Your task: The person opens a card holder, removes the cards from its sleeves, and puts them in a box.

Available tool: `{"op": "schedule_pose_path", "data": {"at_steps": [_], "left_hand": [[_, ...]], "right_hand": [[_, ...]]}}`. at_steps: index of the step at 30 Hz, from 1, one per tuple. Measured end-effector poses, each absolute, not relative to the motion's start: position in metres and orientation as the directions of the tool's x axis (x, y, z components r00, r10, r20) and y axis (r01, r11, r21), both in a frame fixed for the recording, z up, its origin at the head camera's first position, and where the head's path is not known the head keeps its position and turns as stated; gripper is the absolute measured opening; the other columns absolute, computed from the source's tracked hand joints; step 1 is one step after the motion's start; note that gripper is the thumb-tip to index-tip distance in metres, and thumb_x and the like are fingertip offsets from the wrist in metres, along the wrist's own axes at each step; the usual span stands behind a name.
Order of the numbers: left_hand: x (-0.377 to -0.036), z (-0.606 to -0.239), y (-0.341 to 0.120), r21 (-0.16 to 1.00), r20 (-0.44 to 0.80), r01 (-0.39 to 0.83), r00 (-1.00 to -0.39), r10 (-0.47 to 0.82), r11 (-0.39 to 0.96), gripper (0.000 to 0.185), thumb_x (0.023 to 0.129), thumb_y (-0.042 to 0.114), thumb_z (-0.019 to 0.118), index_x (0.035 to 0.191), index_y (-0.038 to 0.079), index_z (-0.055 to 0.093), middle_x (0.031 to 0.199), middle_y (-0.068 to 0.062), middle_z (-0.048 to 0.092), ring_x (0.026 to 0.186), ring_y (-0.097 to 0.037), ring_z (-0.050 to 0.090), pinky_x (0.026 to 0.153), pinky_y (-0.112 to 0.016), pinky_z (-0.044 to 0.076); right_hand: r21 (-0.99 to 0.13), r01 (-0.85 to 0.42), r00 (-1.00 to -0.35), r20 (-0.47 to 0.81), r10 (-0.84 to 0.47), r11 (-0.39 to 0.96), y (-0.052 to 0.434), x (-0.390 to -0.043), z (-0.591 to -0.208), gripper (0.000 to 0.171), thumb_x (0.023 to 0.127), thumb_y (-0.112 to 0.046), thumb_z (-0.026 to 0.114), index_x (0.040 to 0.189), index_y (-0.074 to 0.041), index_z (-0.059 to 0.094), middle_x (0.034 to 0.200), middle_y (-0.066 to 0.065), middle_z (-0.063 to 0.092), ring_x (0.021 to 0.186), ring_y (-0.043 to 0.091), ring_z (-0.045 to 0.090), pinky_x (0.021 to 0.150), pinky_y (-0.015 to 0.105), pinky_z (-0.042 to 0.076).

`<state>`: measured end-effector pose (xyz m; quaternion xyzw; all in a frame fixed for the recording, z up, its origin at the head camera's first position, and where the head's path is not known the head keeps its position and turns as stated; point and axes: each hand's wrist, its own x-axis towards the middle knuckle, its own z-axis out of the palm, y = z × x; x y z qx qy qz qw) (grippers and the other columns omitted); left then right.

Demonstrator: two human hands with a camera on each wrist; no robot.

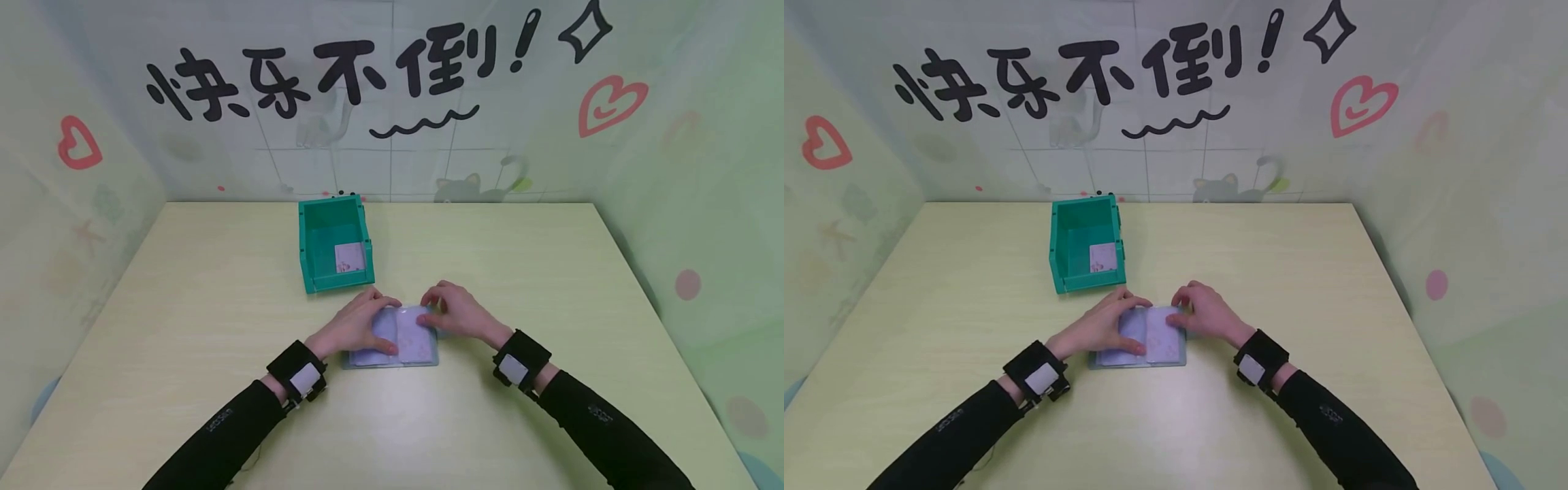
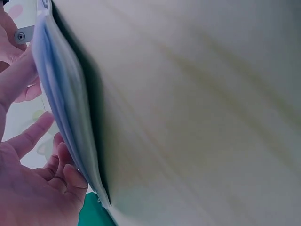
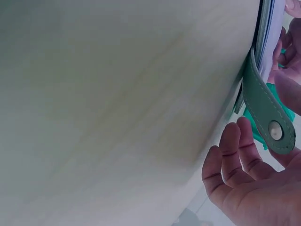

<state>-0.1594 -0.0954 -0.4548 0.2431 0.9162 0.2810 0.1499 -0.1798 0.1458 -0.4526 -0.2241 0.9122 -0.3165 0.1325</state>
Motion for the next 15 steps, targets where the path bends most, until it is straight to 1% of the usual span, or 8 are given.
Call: {"op": "schedule_pose_path", "data": {"at_steps": [4, 6, 9, 11, 13, 15], "left_hand": [[-0.16, -0.454, -0.096, 0.605, -0.138, 0.351, -0.838, 0.528, 0.715, 0.077, 0.072, 0.04, 0.091, 0.137, 0.014, 0.058, 0.112, -0.007, 0.049, 0.105, -0.021, 0.049, 0.089, -0.033, 0.043], [-0.161, -0.454, -0.098, 0.626, -0.143, 0.334, -0.839, 0.525, 0.704, 0.076, 0.073, 0.038, 0.09, 0.137, 0.012, 0.057, 0.113, -0.007, 0.05, 0.106, -0.021, 0.049, 0.091, -0.034, 0.044], [-0.162, -0.453, -0.102, 0.684, -0.147, 0.294, -0.841, 0.521, 0.668, 0.071, 0.076, 0.032, 0.089, 0.134, 0.008, 0.056, 0.11, -0.006, 0.054, 0.104, -0.02, 0.05, 0.091, -0.034, 0.045], [-0.165, -0.453, -0.106, 0.731, -0.141, 0.268, -0.84, 0.524, 0.627, 0.063, 0.079, 0.028, 0.087, 0.129, 0.006, 0.057, 0.106, -0.006, 0.058, 0.1, -0.019, 0.053, 0.09, -0.032, 0.046], [-0.168, -0.454, -0.111, 0.771, -0.133, 0.251, -0.835, 0.533, 0.586, 0.05, 0.083, 0.025, 0.084, 0.123, 0.004, 0.062, 0.102, -0.006, 0.065, 0.096, -0.018, 0.056, 0.088, -0.03, 0.048], [-0.17, -0.453, -0.115, 0.804, -0.135, 0.229, -0.829, 0.543, 0.548, 0.037, 0.088, 0.024, 0.078, 0.117, 0.003, 0.067, 0.102, -0.007, 0.071, 0.093, -0.016, 0.06, 0.086, -0.028, 0.05]], "right_hand": [[-0.688, -0.261, -0.872, -0.132, -0.471, 0.677, 0.147, -0.182, -0.451, 0.018, 0.093, -0.023, 0.073, 0.094, -0.007, 0.068, 0.09, 0.006, 0.062, 0.079, 0.018, 0.052, 0.067, 0.025, 0.042], [-0.712, -0.235, -0.872, -0.147, -0.468, 0.661, 0.147, -0.182, -0.449, 0.02, 0.095, -0.026, 0.07, 0.091, -0.007, 0.07, 0.087, 0.005, 0.062, 0.077, 0.016, 0.052, 0.065, 0.025, 0.041], [-0.748, -0.223, -0.858, -0.154, -0.491, 0.625, 0.145, -0.181, -0.446, 0.028, 0.1, -0.03, 0.062, 0.09, -0.005, 0.072, 0.085, 0.005, 0.063, 0.077, 0.016, 0.053, 0.067, 0.026, 0.042], [-0.776, -0.227, -0.841, -0.149, -0.521, 0.589, 0.144, -0.18, -0.444, 0.033, 0.103, -0.03, 0.056, 0.092, -0.003, 0.072, 0.082, 0.005, 0.061, 0.078, 0.016, 0.053, 0.069, 0.026, 0.042], [-0.798, -0.232, -0.825, -0.141, -0.547, 0.556, 0.142, -0.179, -0.442, 0.037, 0.106, -0.029, 0.051, 0.093, -0.001, 0.071, 0.08, 0.006, 0.058, 0.08, 0.017, 0.053, 0.072, 0.028, 0.041], [-0.815, -0.233, -0.814, -0.135, -0.565, 0.53, 0.14, -0.178, -0.442, 0.04, 0.107, -0.03, 0.047, 0.096, 0.0, 0.072, 0.084, 0.007, 0.063, 0.084, 0.017, 0.056, 0.076, 0.028, 0.044]]}}
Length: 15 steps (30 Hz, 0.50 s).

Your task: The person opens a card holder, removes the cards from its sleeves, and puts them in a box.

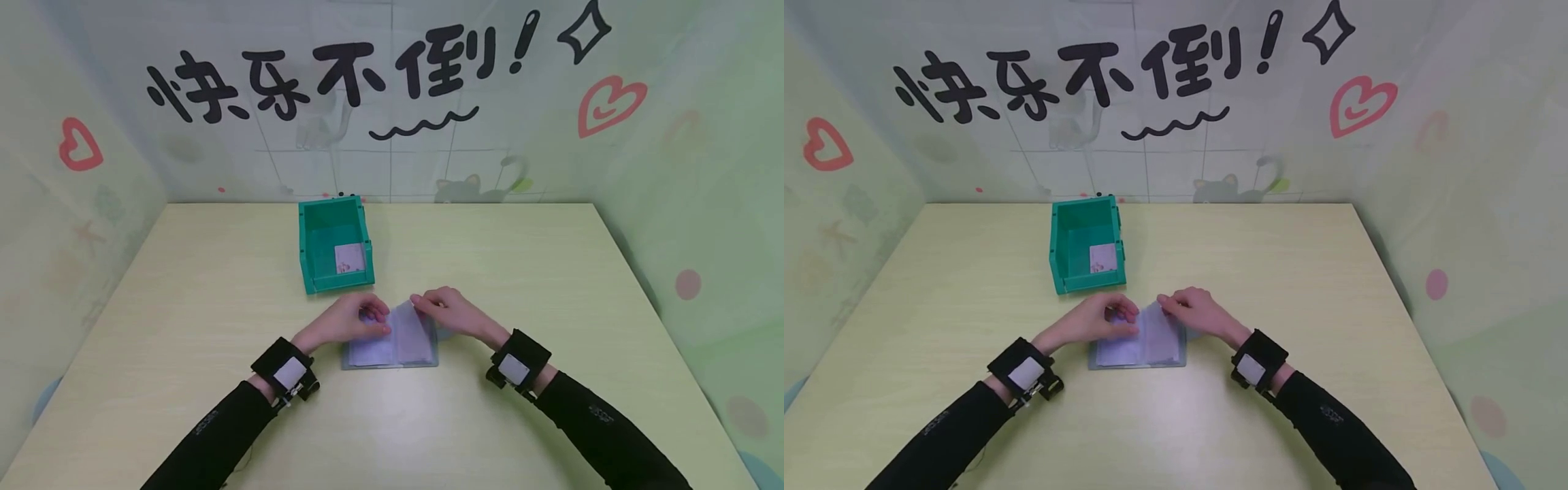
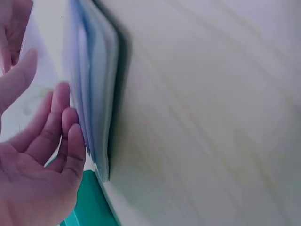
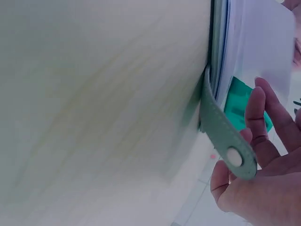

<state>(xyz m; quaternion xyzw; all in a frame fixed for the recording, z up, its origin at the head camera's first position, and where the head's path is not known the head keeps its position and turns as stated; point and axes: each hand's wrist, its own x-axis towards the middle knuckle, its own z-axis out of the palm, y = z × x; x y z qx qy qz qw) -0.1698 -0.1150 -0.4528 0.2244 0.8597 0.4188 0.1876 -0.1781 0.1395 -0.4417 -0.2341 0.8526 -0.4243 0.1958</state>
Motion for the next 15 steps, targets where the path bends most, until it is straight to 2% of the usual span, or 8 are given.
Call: {"op": "schedule_pose_path", "data": {"at_steps": [3, 5, 7, 11, 15], "left_hand": [[-0.172, -0.45, -0.12, 0.84, -0.163, 0.179, -0.817, 0.553, 0.512, 0.028, 0.096, 0.026, 0.069, 0.113, 0.005, 0.074, 0.105, -0.009, 0.076, 0.094, -0.016, 0.066, 0.084, -0.028, 0.052], [-0.173, -0.448, -0.122, 0.853, -0.195, 0.134, -0.816, 0.545, 0.505, 0.03, 0.099, 0.031, 0.064, 0.111, 0.007, 0.076, 0.104, -0.008, 0.077, 0.093, -0.017, 0.066, 0.083, -0.029, 0.051], [-0.173, -0.446, -0.124, 0.855, -0.224, 0.094, -0.82, 0.526, 0.51, 0.034, 0.1, 0.038, 0.061, 0.108, 0.009, 0.078, 0.101, -0.007, 0.078, 0.093, -0.017, 0.066, 0.082, -0.029, 0.051], [-0.172, -0.444, -0.124, 0.848, -0.262, 0.028, -0.845, 0.466, 0.529, 0.042, 0.097, 0.049, 0.062, 0.101, 0.011, 0.08, 0.091, -0.005, 0.076, 0.085, -0.018, 0.065, 0.075, -0.029, 0.052], [-0.17, -0.442, -0.126, 0.835, -0.283, -0.02, -0.872, 0.399, 0.549, 0.035, 0.094, 0.041, 0.07, 0.093, 0.007, 0.079, 0.076, -0.005, 0.069, 0.073, -0.018, 0.062, 0.067, -0.026, 0.049]], "right_hand": [[-0.823, -0.23, -0.803, -0.14, -0.579, 0.519, 0.136, -0.177, -0.441, 0.047, 0.108, -0.035, 0.043, 0.104, 0.0, 0.074, 0.099, 0.011, 0.072, 0.097, 0.021, 0.062, 0.088, 0.033, 0.048], [-0.818, -0.235, -0.792, -0.152, -0.592, 0.524, 0.133, -0.177, -0.44, 0.052, 0.109, -0.04, 0.039, 0.111, -0.001, 0.074, 0.111, 0.012, 0.074, 0.108, 0.025, 0.063, 0.096, 0.038, 0.049], [-0.805, -0.247, -0.779, -0.165, -0.605, 0.539, 0.13, -0.176, -0.439, 0.054, 0.109, -0.042, 0.037, 0.116, -0.003, 0.074, 0.116, 0.012, 0.073, 0.114, 0.027, 0.061, 0.099, 0.042, 0.048], [-0.76, -0.316, -0.752, -0.165, -0.639, 0.568, 0.124, -0.177, -0.439, 0.05, 0.109, -0.039, 0.037, 0.117, -0.007, 0.075, 0.111, 0.01, 0.072, 0.108, 0.025, 0.06, 0.093, 0.04, 0.042], [-0.699, -0.416, -0.738, -0.114, -0.665, 0.582, 0.125, -0.177, -0.44, 0.038, 0.106, -0.03, 0.047, 0.115, -0.009, 0.076, 0.106, 0.01, 0.07, 0.099, 0.022, 0.057, 0.087, 0.038, 0.036]]}}
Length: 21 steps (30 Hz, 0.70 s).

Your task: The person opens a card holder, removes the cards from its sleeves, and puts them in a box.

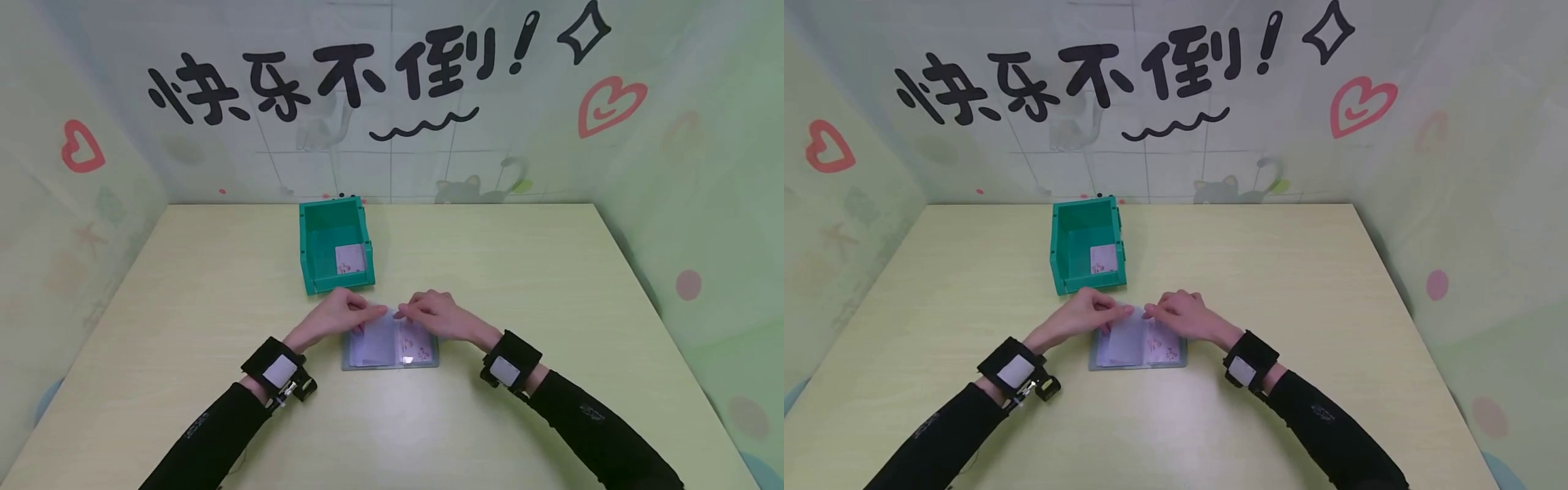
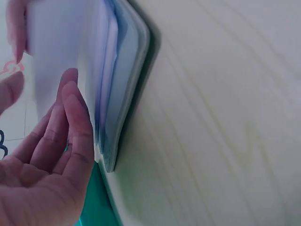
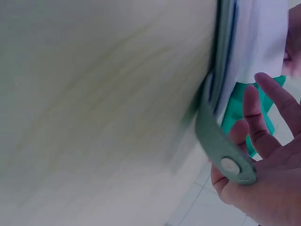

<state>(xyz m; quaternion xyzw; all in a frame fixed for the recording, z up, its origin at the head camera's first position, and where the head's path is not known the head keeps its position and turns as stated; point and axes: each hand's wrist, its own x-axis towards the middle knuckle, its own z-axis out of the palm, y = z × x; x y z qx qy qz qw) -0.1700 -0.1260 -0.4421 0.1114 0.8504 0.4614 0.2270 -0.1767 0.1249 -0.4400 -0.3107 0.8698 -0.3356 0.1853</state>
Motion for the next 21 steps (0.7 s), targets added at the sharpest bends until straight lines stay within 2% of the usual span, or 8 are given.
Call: {"op": "schedule_pose_path", "data": {"at_steps": [3, 5, 9, 11, 13, 16, 18, 21], "left_hand": [[-0.169, -0.443, -0.127, 0.819, -0.287, -0.037, -0.89, 0.354, 0.572, 0.024, 0.093, 0.027, 0.073, 0.092, 0.003, 0.077, 0.069, -0.004, 0.064, 0.065, -0.016, 0.059, 0.062, -0.023, 0.046], [-0.167, -0.444, -0.126, 0.801, -0.28, -0.037, -0.905, 0.319, 0.598, 0.022, 0.091, 0.02, 0.075, 0.1, 0.001, 0.075, 0.068, -0.002, 0.064, 0.062, -0.014, 0.06, 0.059, -0.023, 0.047], [-0.16, -0.445, -0.121, 0.738, -0.237, -0.004, -0.938, 0.254, 0.674, 0.037, 0.087, 0.016, 0.079, 0.116, 0.0, 0.065, 0.068, -0.005, 0.06, 0.061, -0.016, 0.057, 0.057, -0.024, 0.043], [-0.155, -0.442, -0.116, 0.687, -0.201, 0.034, -0.951, 0.235, 0.726, 0.042, 0.086, 0.016, 0.08, 0.121, 0.002, 0.061, 0.075, -0.007, 0.059, 0.068, -0.018, 0.055, 0.06, -0.026, 0.043], [-0.151, -0.44, -0.109, 0.632, -0.16, 0.085, -0.958, 0.237, 0.77, 0.041, 0.086, 0.016, 0.08, 0.12, 0.004, 0.061, 0.087, -0.009, 0.058, 0.077, -0.02, 0.055, 0.066, -0.028, 0.045], [-0.147, -0.437, -0.097, 0.584, -0.116, 0.165, -0.952, 0.283, 0.795, 0.028, 0.088, 0.015, 0.077, 0.112, 0.005, 0.065, 0.096, -0.009, 0.058, 0.088, -0.021, 0.053, 0.075, -0.031, 0.047], [-0.145, -0.437, -0.089, 0.598, -0.112, 0.202, -0.937, 0.331, 0.775, 0.021, 0.09, 0.015, 0.076, 0.107, 0.005, 0.068, 0.095, -0.007, 0.06, 0.087, -0.02, 0.053, 0.077, -0.031, 0.048], [-0.144, -0.436, -0.08, 0.641, -0.147, 0.195, -0.918, 0.368, 0.742, 0.017, 0.092, 0.015, 0.073, 0.104, 0.004, 0.07, 0.084, -0.005, 0.061, 0.08, -0.018, 0.054, 0.073, -0.028, 0.046]], "right_hand": [[-0.647, -0.455, -0.758, -0.08, -0.648, 0.612, 0.132, -0.176, -0.443, 0.029, 0.1, -0.027, 0.06, 0.118, -0.01, 0.075, 0.106, 0.008, 0.068, 0.099, 0.022, 0.055, 0.087, 0.039, 0.035], [-0.626, -0.45, -0.779, -0.075, -0.623, 0.637, 0.138, -0.176, -0.446, 0.031, 0.093, -0.026, 0.07, 0.12, -0.011, 0.074, 0.107, 0.007, 0.066, 0.101, 0.022, 0.053, 0.089, 0.039, 0.034], [-0.616, -0.415, -0.799, -0.104, -0.592, 0.669, 0.15, -0.179, -0.453, 0.041, 0.084, -0.027, 0.081, 0.12, -0.01, 0.071, 0.108, 0.007, 0.063, 0.103, 0.023, 0.052, 0.09, 0.036, 0.038], [-0.615, -0.414, -0.794, -0.117, -0.597, 0.671, 0.154, -0.18, -0.455, 0.042, 0.081, -0.027, 0.084, 0.116, -0.009, 0.068, 0.104, 0.007, 0.061, 0.101, 0.023, 0.051, 0.087, 0.033, 0.04], [-0.612, -0.413, -0.79, -0.128, -0.6, 0.675, 0.156, -0.18, -0.455, 0.041, 0.08, -0.027, 0.085, 0.111, -0.008, 0.065, 0.099, 0.006, 0.059, 0.098, 0.022, 0.05, 0.084, 0.031, 0.04], [-0.594, -0.417, -0.788, -0.141, -0.599, 0.688, 0.157, -0.181, -0.455, 0.041, 0.079, -0.027, 0.086, 0.106, -0.007, 0.062, 0.092, 0.005, 0.056, 0.092, 0.021, 0.048, 0.08, 0.029, 0.038], [-0.583, -0.407, -0.793, -0.157, -0.588, 0.703, 0.156, -0.181, -0.455, 0.041, 0.078, -0.027, 0.086, 0.104, -0.007, 0.061, 0.089, 0.005, 0.054, 0.091, 0.021, 0.048, 0.08, 0.029, 0.038], [-0.565, -0.392, -0.796, -0.187, -0.576, 0.726, 0.154, -0.182, -0.456, 0.041, 0.078, -0.028, 0.087, 0.102, -0.007, 0.061, 0.088, 0.004, 0.053, 0.089, 0.02, 0.047, 0.079, 0.029, 0.037]]}}
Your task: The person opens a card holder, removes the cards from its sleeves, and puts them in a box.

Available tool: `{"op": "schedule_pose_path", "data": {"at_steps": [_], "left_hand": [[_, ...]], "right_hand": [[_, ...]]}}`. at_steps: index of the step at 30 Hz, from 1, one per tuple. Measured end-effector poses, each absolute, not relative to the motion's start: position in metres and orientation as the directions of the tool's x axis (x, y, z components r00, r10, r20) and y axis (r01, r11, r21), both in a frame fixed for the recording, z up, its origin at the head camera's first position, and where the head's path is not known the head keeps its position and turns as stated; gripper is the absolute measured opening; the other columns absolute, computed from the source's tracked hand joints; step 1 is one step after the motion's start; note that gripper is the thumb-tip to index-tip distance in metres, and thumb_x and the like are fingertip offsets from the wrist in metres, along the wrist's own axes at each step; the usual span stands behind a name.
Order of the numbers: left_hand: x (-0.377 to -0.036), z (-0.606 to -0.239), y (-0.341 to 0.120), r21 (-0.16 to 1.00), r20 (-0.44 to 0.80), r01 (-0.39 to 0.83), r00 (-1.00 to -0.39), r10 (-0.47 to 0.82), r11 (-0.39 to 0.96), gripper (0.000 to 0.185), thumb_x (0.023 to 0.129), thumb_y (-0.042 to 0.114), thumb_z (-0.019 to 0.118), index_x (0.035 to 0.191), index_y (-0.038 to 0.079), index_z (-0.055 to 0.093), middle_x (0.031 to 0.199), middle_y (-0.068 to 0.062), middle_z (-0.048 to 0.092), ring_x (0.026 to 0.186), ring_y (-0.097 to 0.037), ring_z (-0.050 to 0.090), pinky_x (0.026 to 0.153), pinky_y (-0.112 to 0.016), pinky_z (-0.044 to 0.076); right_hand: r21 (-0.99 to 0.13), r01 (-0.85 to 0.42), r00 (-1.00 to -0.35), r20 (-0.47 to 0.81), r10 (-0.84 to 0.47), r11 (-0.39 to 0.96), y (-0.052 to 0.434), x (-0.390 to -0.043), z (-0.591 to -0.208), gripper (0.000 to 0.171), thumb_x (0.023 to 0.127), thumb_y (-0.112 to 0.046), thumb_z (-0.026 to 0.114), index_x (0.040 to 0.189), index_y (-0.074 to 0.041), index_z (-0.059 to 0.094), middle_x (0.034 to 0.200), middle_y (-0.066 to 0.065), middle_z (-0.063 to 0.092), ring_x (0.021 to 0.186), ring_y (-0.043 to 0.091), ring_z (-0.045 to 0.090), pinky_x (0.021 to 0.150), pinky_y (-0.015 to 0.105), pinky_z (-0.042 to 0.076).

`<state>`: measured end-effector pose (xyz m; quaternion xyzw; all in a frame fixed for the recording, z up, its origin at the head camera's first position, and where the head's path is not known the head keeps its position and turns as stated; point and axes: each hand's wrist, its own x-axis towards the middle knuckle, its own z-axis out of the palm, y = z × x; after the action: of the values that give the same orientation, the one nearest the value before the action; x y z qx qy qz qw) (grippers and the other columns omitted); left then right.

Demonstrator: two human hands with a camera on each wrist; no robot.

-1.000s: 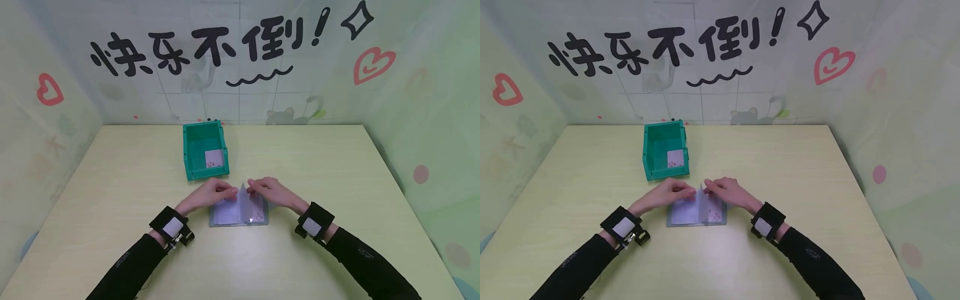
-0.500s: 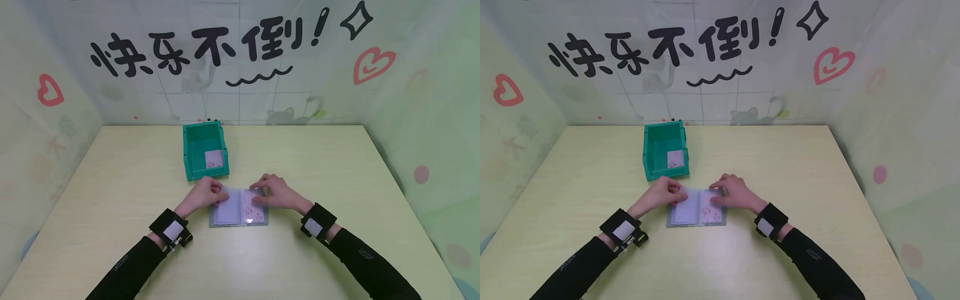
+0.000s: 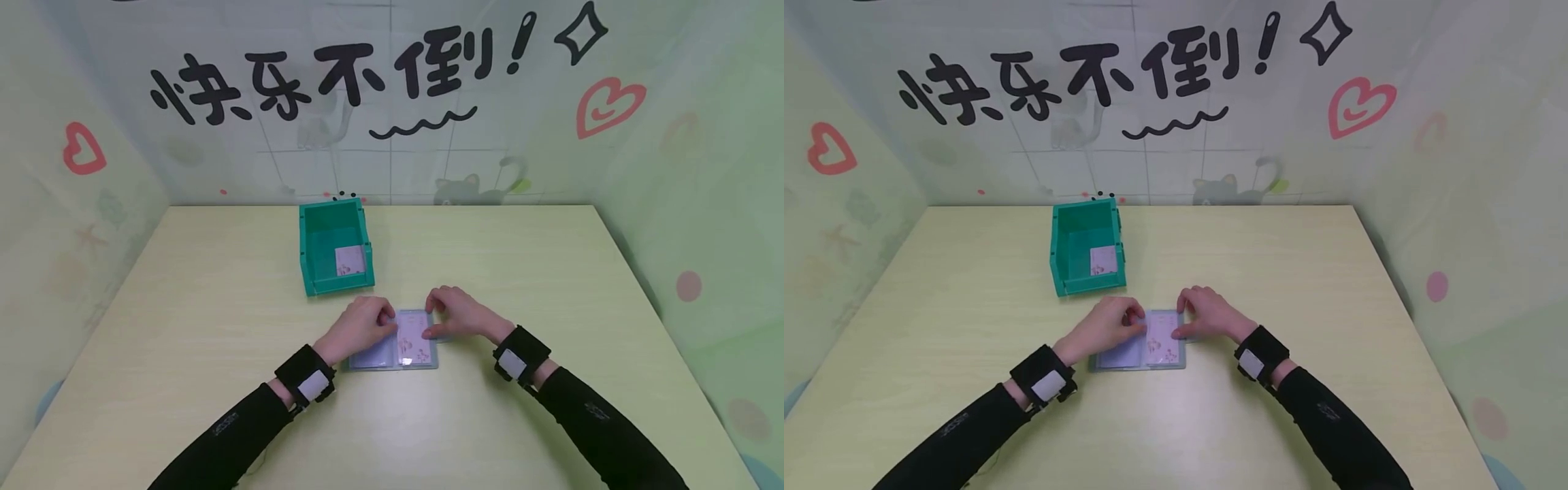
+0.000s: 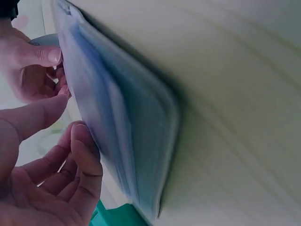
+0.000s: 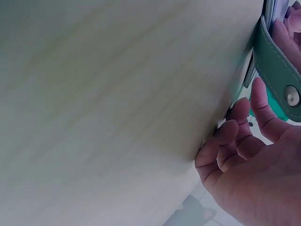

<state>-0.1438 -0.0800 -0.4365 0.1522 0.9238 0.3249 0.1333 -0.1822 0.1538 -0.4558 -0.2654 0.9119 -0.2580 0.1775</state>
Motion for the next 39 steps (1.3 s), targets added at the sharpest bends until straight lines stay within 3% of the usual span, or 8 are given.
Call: {"op": "schedule_pose_path", "data": {"at_steps": [11, 23, 27, 34, 39], "left_hand": [[-0.149, -0.435, -0.069, 0.632, -0.289, 0.052, -0.91, 0.297, 0.773, 0.02, 0.096, 0.021, 0.069, 0.101, 0.002, 0.073, 0.087, -0.008, 0.069, 0.074, -0.018, 0.059, 0.062, -0.024, 0.043], [-0.151, -0.429, -0.072, 0.679, -0.372, -0.019, -0.871, 0.322, 0.734, 0.024, 0.099, 0.019, 0.064, 0.1, -0.001, 0.075, 0.074, -0.006, 0.064, 0.067, -0.017, 0.055, 0.058, -0.023, 0.037], [-0.154, -0.426, -0.073, 0.651, -0.415, -0.037, -0.853, 0.315, 0.758, 0.025, 0.098, 0.023, 0.065, 0.094, 0.001, 0.076, 0.074, -0.006, 0.063, 0.067, -0.017, 0.054, 0.058, -0.024, 0.034], [-0.156, -0.424, -0.073, 0.576, -0.47, -0.028, -0.829, 0.302, 0.817, 0.028, 0.098, 0.031, 0.066, 0.098, 0.004, 0.074, 0.08, -0.006, 0.066, 0.074, -0.019, 0.058, 0.063, -0.027, 0.038], [-0.157, -0.425, -0.071, 0.55, -0.484, -0.017, -0.821, 0.302, 0.835, 0.026, 0.097, 0.031, 0.067, 0.093, 0.007, 0.074, 0.074, -0.003, 0.062, 0.073, -0.018, 0.057, 0.067, -0.03, 0.036]], "right_hand": [[-0.515, -0.346, -0.815, -0.25, -0.523, 0.785, 0.149, -0.177, -0.449, 0.041, 0.077, -0.031, 0.088, 0.098, -0.01, 0.061, 0.09, 0.004, 0.052, 0.091, 0.021, 0.047, 0.078, 0.029, 0.036], [-0.461, -0.361, -0.818, -0.259, -0.513, 0.81, 0.148, -0.172, -0.447, 0.041, 0.079, -0.039, 0.085, 0.099, -0.014, 0.06, 0.098, 0.005, 0.055, 0.096, 0.024, 0.048, 0.081, 0.033, 0.037], [-0.46, -0.368, -0.814, -0.26, -0.519, 0.808, 0.148, -0.172, -0.447, 0.04, 0.08, -0.04, 0.084, 0.099, -0.015, 0.059, 0.099, 0.006, 0.056, 0.097, 0.024, 0.048, 0.082, 0.034, 0.037], [-0.458, -0.369, -0.817, -0.255, -0.518, 0.809, 0.147, -0.173, -0.447, 0.04, 0.079, -0.04, 0.085, 0.097, -0.015, 0.059, 0.099, 0.006, 0.056, 0.097, 0.024, 0.048, 0.081, 0.033, 0.037], [-0.462, -0.373, -0.813, -0.256, -0.523, 0.805, 0.147, -0.175, -0.447, 0.039, 0.079, -0.039, 0.085, 0.096, -0.016, 0.059, 0.097, 0.006, 0.055, 0.096, 0.024, 0.048, 0.081, 0.033, 0.036]]}}
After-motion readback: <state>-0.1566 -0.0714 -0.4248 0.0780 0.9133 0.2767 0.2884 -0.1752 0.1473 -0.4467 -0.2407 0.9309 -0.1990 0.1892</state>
